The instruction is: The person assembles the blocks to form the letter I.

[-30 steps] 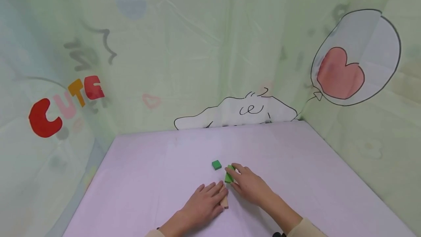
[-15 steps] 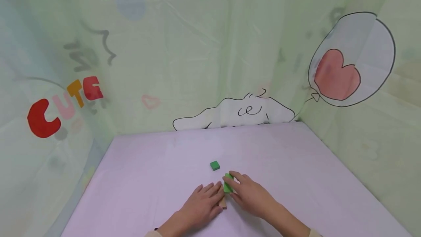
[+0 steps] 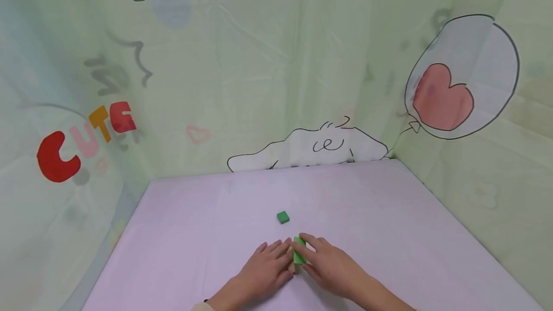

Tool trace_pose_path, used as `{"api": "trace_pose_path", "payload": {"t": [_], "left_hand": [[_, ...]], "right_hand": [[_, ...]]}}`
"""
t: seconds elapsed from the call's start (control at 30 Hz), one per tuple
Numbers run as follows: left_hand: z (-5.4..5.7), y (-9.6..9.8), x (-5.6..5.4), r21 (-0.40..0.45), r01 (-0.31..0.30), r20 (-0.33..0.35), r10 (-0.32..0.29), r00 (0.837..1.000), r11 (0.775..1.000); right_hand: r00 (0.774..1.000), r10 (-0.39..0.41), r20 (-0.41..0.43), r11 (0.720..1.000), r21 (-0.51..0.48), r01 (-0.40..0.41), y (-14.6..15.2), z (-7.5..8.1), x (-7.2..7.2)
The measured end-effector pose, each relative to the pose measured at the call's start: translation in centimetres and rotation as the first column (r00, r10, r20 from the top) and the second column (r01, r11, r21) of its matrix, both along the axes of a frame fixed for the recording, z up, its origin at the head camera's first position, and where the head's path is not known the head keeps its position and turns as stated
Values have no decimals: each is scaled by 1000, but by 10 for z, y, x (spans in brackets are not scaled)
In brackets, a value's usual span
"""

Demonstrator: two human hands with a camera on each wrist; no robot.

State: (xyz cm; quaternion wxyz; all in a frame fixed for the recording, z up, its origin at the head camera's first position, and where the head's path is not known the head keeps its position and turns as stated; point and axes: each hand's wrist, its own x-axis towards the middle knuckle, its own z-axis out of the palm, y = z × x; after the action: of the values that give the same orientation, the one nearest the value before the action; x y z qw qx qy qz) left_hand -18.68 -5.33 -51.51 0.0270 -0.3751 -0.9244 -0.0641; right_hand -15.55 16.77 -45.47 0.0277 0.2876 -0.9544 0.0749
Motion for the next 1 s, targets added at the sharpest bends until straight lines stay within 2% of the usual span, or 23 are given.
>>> {"api": "trace_pose_path", "payload": {"t": [0.13,0.47,0.83,1.0], "left_hand": [[0,-1,0,4,-4,21,3,1000,1000],[-2,-1,-2,5,-6,40,6,999,1000],[1,-2,-4,6,-12,138,11,990,1000],[0,-4,-8,3,3,173,-4,985,1000]], "right_hand": [[1000,6,29,1000,11,-7,0,0,4],[999,54,0,998,25,-54,0,-3,9],[995,85,42,995,42,-87,-2,-10,15],[994,107,19,993,44,-107,0,-12,17]]}}
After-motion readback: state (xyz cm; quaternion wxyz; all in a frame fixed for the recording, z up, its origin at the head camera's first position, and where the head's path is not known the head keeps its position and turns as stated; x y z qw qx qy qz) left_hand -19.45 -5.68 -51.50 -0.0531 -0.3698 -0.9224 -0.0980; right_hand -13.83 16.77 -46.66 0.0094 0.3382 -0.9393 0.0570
